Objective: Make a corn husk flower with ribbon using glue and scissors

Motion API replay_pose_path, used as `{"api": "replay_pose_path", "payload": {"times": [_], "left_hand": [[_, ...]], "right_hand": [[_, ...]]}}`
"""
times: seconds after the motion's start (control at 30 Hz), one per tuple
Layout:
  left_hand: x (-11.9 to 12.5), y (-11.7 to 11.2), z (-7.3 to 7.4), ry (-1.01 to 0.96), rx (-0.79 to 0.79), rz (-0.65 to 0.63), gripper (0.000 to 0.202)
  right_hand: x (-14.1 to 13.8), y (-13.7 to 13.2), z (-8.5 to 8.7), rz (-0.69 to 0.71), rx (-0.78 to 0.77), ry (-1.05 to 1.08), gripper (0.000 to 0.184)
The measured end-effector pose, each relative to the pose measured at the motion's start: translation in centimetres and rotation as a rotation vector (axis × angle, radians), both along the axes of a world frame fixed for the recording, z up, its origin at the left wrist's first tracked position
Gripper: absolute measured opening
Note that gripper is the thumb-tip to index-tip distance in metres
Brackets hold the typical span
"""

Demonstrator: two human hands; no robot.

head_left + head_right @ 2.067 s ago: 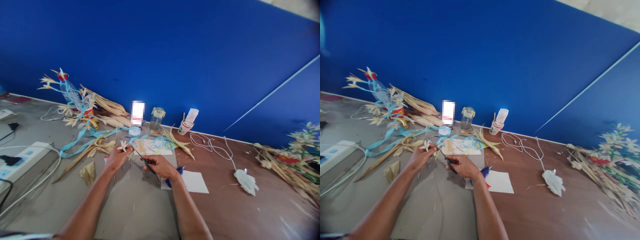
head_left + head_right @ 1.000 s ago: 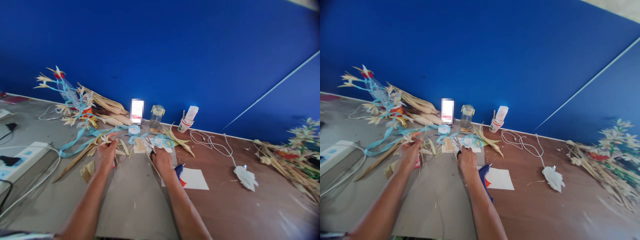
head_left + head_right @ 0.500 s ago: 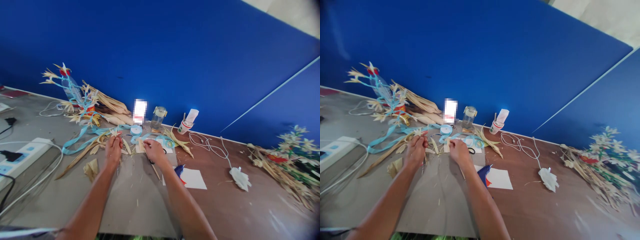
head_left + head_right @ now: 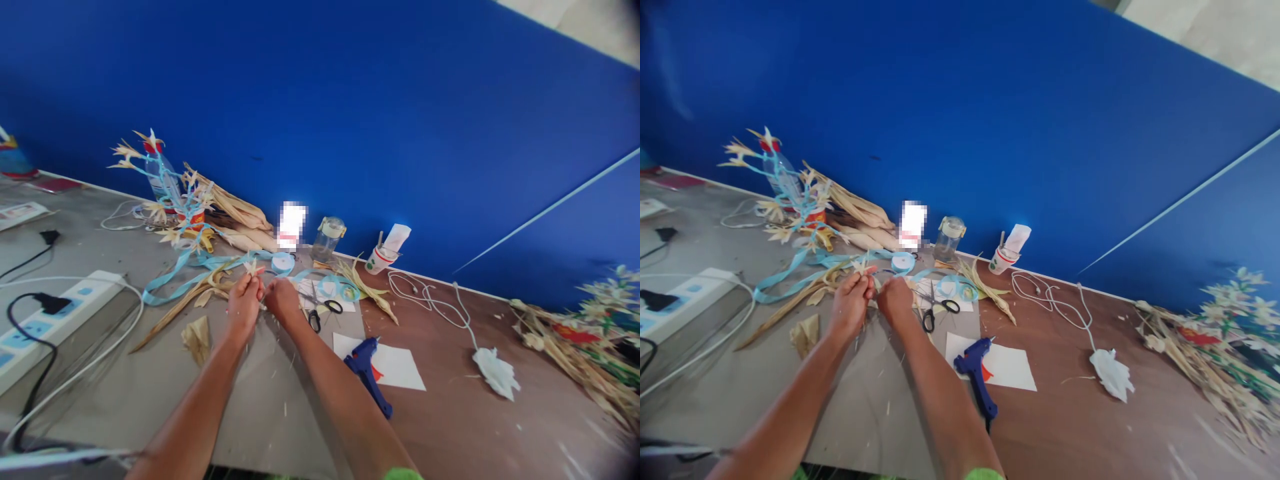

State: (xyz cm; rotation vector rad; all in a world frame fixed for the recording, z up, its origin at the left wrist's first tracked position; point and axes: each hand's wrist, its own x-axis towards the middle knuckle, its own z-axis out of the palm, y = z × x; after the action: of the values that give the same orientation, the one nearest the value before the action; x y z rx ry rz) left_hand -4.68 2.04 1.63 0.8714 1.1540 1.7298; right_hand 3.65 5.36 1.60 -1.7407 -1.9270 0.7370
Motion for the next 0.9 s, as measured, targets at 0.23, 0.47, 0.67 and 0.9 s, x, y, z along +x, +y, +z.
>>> {"api": "replay_pose_path", "payload": {"times": [0.23,0.47,0.67,0.9], "left_hand": [[0.3,-0.4,0.0,-0.022,-0.047,-0.132,0.021],[2.7,-1.8,1.5,0.097,-0.006,-0.318,0.027],[3.3,-2.0,1.1,0.183,0.017,-0.370,0.017],[3.2,-2.2,1.7,0.268,-0.070,-0.338,0.024]], "right_hand": [[4.2,-0.6,2.6,-0.015,-0.175,0.354,0.016],[7.9,-3.1,3.6,-0.077,-0.800,1.264,0.018],[8.4,-3.7,2.8,-0.061,-0.924,1.369,0.009],[8.8,-4.0,2.8,-0.128,-0.777,1.341,0.010]]}}
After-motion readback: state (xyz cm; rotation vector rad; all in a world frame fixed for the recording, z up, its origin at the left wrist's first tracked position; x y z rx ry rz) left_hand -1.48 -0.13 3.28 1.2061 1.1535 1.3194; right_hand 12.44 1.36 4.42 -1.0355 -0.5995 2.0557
